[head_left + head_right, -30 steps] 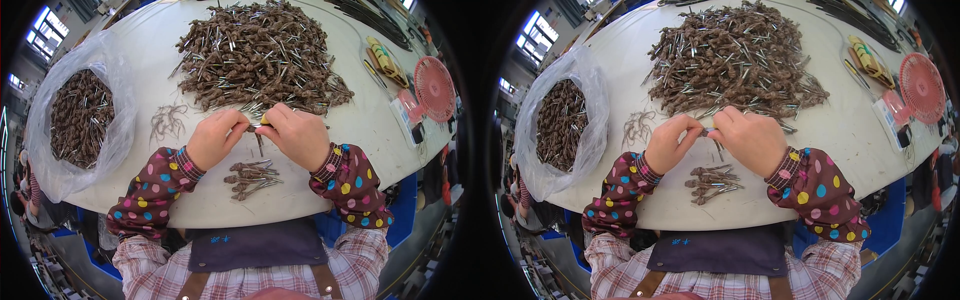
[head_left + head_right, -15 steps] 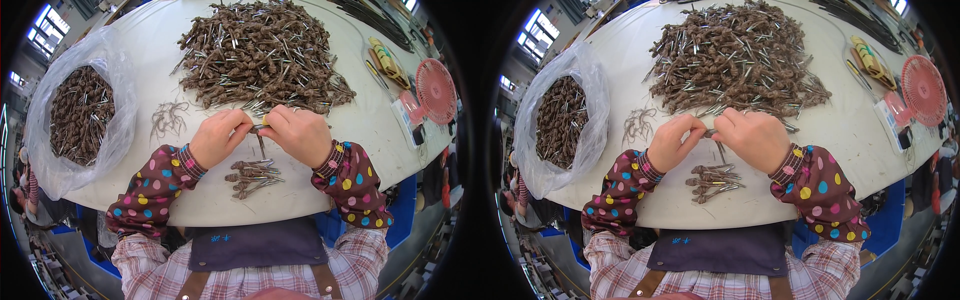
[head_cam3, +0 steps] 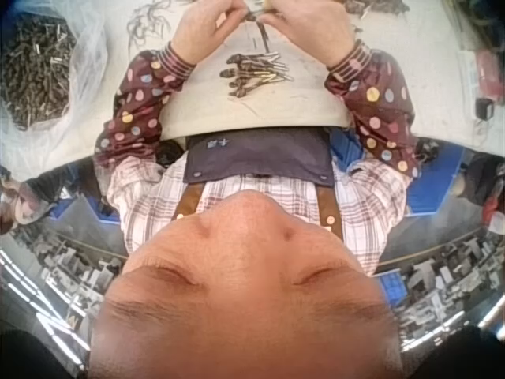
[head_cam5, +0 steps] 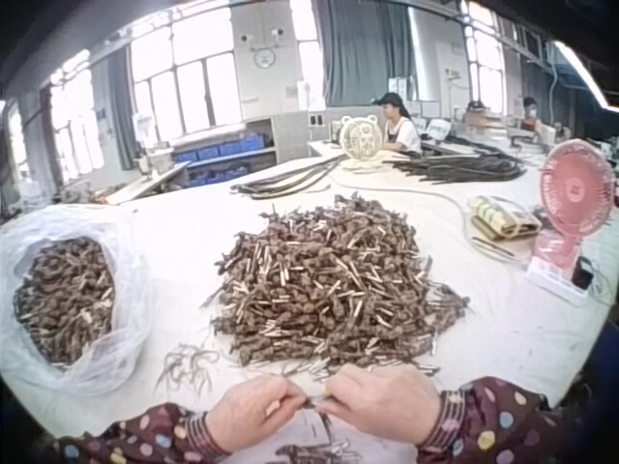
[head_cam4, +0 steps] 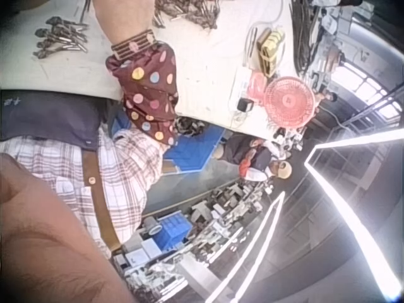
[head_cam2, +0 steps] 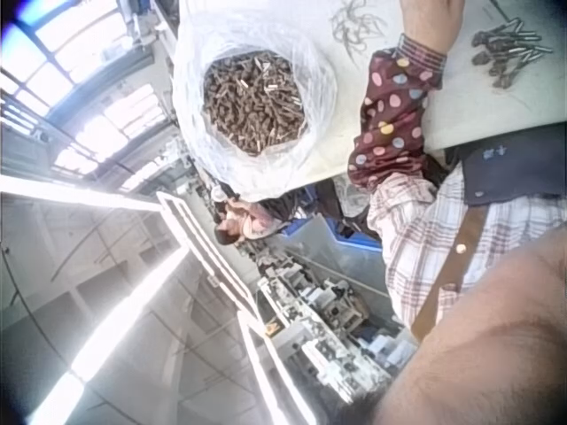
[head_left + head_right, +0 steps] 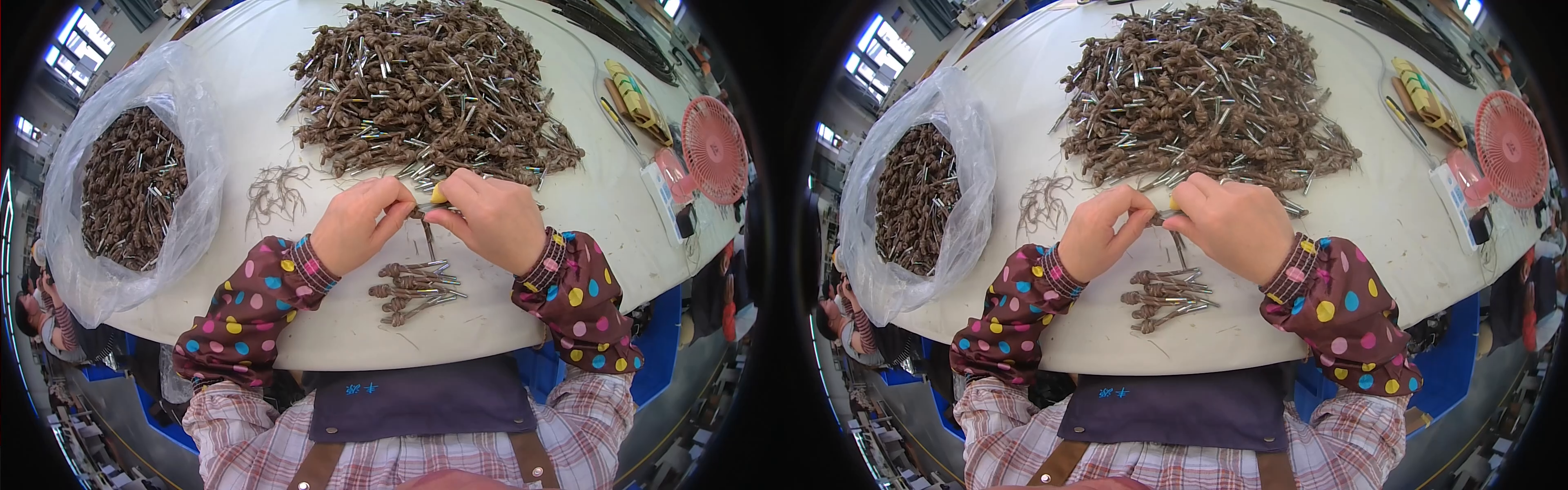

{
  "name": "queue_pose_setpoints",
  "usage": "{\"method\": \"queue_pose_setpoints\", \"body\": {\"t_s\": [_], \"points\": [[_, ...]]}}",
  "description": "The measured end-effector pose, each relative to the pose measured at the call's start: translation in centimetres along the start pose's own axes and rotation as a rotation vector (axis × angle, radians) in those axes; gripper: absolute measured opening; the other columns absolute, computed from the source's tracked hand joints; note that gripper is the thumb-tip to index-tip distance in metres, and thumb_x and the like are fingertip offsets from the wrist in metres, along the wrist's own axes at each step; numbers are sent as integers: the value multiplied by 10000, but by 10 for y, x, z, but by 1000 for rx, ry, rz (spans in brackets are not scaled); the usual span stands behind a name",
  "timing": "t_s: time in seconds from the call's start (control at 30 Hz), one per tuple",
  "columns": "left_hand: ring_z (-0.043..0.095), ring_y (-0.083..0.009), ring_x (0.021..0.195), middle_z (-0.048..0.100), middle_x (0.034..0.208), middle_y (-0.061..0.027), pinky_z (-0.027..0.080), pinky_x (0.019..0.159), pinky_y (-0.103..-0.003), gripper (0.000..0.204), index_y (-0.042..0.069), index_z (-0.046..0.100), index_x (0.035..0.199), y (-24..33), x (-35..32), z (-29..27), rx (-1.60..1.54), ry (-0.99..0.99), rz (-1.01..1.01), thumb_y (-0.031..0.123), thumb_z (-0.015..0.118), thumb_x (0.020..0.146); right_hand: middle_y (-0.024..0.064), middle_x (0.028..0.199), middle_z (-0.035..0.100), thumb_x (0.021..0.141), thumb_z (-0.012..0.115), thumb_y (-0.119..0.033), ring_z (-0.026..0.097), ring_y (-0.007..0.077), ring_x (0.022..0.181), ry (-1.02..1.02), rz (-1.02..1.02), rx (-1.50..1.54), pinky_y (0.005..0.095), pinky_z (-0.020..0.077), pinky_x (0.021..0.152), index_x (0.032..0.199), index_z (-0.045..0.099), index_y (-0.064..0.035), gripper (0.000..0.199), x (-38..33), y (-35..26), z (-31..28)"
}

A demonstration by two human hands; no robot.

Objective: Assembling small metal clips onto leather or fabric tassels in a workshop.

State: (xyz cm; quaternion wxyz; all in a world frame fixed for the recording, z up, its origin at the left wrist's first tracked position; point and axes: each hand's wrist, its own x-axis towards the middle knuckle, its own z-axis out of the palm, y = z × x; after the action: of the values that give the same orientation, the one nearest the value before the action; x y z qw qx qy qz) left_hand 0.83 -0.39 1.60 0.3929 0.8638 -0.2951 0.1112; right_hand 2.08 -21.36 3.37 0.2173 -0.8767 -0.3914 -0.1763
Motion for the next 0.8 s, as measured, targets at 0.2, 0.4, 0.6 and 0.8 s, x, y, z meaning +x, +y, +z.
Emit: {"method": "queue_pose_setpoints", "body": {"t_s": [0.2,0.4,0.6,0.8], "points": [[592,-178,698,593,779,-73,469,636,-278,45,-5,558,870,2,1,0,-64,-12,-31,30,582,856,39,760,542,778,694,-265,567,220,582,-48,-87,-182,306,446,507,822,541,-68,252,0,0,-5],[562,-74,782,563,841,-1,467,740,-239,130,25,514,955,-12,-2,3,-719,-10,-439,155,511,952,42,856,618,719,757,-316,642,188,701,103,240,400,280,498,576,978,556,-53,420,-4,1,0],[559,-92,822,573,926,-11,463,779,-236,167,32,508,1004,-18,0,3,-980,29,-663,194,485,968,72,764,642,766,720,-215,619,135,660,-114,535,643,247,482,610,973,608,-8,314,-5,0,13],[592,-153,798,619,905,-48,502,828,-342,296,59,527,1122,7,3,-6,94,122,-134,113,631,850,58,732,651,812,669,-193,598,72,680,-118,692,961,213,458,602,934,622,30,258,-5,11,17]]}}
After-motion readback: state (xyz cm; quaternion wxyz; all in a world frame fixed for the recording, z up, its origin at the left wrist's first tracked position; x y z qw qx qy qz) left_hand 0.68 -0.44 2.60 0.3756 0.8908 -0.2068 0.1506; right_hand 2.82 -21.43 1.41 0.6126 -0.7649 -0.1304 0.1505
